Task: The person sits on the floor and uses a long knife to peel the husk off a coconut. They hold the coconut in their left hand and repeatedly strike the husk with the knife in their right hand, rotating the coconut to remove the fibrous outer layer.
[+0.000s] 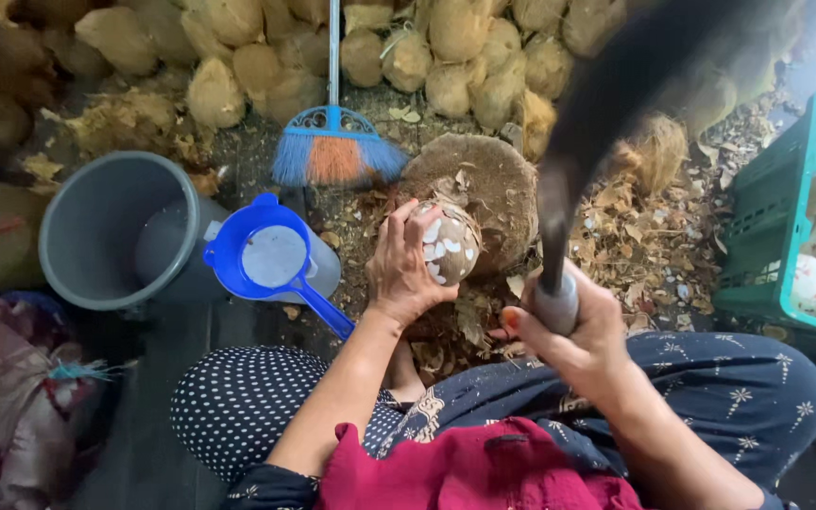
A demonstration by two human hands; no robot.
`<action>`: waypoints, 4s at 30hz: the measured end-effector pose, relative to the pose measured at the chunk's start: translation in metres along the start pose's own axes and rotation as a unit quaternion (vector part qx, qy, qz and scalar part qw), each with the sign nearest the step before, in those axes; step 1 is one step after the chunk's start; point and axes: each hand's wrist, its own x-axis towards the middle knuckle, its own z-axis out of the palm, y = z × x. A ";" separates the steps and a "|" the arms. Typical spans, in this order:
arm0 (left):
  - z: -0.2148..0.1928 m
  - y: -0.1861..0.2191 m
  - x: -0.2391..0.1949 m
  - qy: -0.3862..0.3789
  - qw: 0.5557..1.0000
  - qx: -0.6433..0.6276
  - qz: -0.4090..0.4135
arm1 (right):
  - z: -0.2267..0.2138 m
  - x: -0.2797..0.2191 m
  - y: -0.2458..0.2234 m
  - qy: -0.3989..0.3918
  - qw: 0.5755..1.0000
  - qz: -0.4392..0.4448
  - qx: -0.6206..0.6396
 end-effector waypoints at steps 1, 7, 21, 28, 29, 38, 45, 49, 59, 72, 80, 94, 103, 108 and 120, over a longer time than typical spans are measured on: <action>0.000 -0.001 0.000 0.002 1.000 0.001 0.004 | 0.007 0.003 0.024 0.002 1.000 -0.003 0.001; -0.008 0.004 0.006 -0.028 0.999 -0.010 -0.029 | 0.031 0.019 0.094 -0.046 0.953 0.293 -0.062; -0.013 -0.040 0.083 -0.199 0.966 -0.065 -0.148 | 0.011 0.011 0.032 0.044 0.990 -0.110 -0.081; -0.031 -0.030 0.091 -0.241 0.961 0.014 -0.137 | 0.037 0.038 0.081 -0.035 0.927 0.343 0.149; -0.031 -0.033 0.088 -0.249 0.957 0.001 -0.149 | 0.034 0.037 0.074 -0.052 0.927 0.346 0.135; -0.047 -0.011 0.091 -0.279 0.951 -0.004 -0.135 | 0.013 0.016 0.010 -0.013 0.998 0.004 0.058; -0.047 -0.012 0.092 -0.247 0.963 0.016 -0.103 | 0.039 0.030 0.141 -0.061 0.919 0.361 0.147; -0.041 -0.027 0.090 -0.239 0.964 -0.014 -0.114 | 0.021 0.040 0.108 -0.072 0.922 0.352 0.145; -0.029 -0.028 0.085 -0.222 0.969 -0.015 -0.106 | 0.027 0.031 0.068 0.011 0.999 0.033 0.005; -0.055 -0.020 0.050 -0.184 0.964 -0.137 -0.133 | 0.017 0.033 0.137 -0.018 0.912 0.395 0.107; -0.013 -0.043 0.041 -0.027 0.958 -0.272 -0.085 | 0.011 0.038 0.130 -0.051 0.925 0.368 0.078; -0.026 -0.010 0.044 -0.107 0.952 -0.193 -0.214 | 0.016 0.037 0.108 -0.013 0.935 0.344 0.089; -0.035 -0.003 0.043 0.039 0.907 -0.386 -0.162 | 0.015 0.028 0.114 -0.110 0.918 0.377 0.051; -0.020 -0.002 0.035 0.044 0.936 -0.309 -0.164 | 0.016 0.034 0.112 -0.024 0.923 0.362 0.127; -0.006 -0.003 0.045 0.005 0.957 -0.233 -0.175 | -0.013 0.032 0.049 0.010 0.992 0.020 0.127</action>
